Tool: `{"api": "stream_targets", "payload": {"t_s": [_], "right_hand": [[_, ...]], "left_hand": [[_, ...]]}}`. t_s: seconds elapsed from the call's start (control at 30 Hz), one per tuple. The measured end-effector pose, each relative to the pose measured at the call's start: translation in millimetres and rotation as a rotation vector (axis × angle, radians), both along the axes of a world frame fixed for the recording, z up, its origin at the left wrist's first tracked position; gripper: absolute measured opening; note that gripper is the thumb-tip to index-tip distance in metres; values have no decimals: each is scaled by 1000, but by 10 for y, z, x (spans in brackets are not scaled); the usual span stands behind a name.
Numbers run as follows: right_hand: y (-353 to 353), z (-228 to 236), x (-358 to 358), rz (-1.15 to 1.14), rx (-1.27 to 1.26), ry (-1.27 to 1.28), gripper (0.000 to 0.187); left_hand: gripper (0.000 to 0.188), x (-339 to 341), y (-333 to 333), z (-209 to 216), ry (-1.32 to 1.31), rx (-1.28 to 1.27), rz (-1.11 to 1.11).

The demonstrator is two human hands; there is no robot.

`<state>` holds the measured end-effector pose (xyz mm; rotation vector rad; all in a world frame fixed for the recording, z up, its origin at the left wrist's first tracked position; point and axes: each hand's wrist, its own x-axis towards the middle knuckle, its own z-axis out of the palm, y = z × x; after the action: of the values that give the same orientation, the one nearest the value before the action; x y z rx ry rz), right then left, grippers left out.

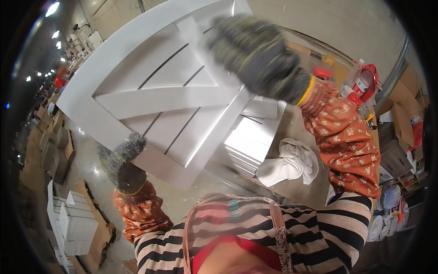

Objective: The person wipes and sands the surfaces and edges of several white cabinet doors one at a time on a workbench, using a cloth and a sanding block.

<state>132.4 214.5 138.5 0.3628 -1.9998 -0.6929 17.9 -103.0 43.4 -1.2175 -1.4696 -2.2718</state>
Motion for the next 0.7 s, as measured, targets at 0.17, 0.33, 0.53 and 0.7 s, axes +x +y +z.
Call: {"api": "stream_targets", "payload": {"t_s": [0.17, 0.33, 0.53, 0.7], "right_hand": [[-73, -84, 336, -86, -580, 13, 47], [-308, -264, 529, 259, -1438, -429, 51], [-236, -462, 467, 749, -1196, -517, 31], [-416, -485, 431, 749, -1171, -411, 33]], "left_hand": [[14, -142, -36, -278, 689, -142, 561], [13, -102, 5, -324, 665, -86, 513], [14, -63, -44, -412, 662, -58, 500], [15, -5, -122, -507, 667, -43, 518]]}}
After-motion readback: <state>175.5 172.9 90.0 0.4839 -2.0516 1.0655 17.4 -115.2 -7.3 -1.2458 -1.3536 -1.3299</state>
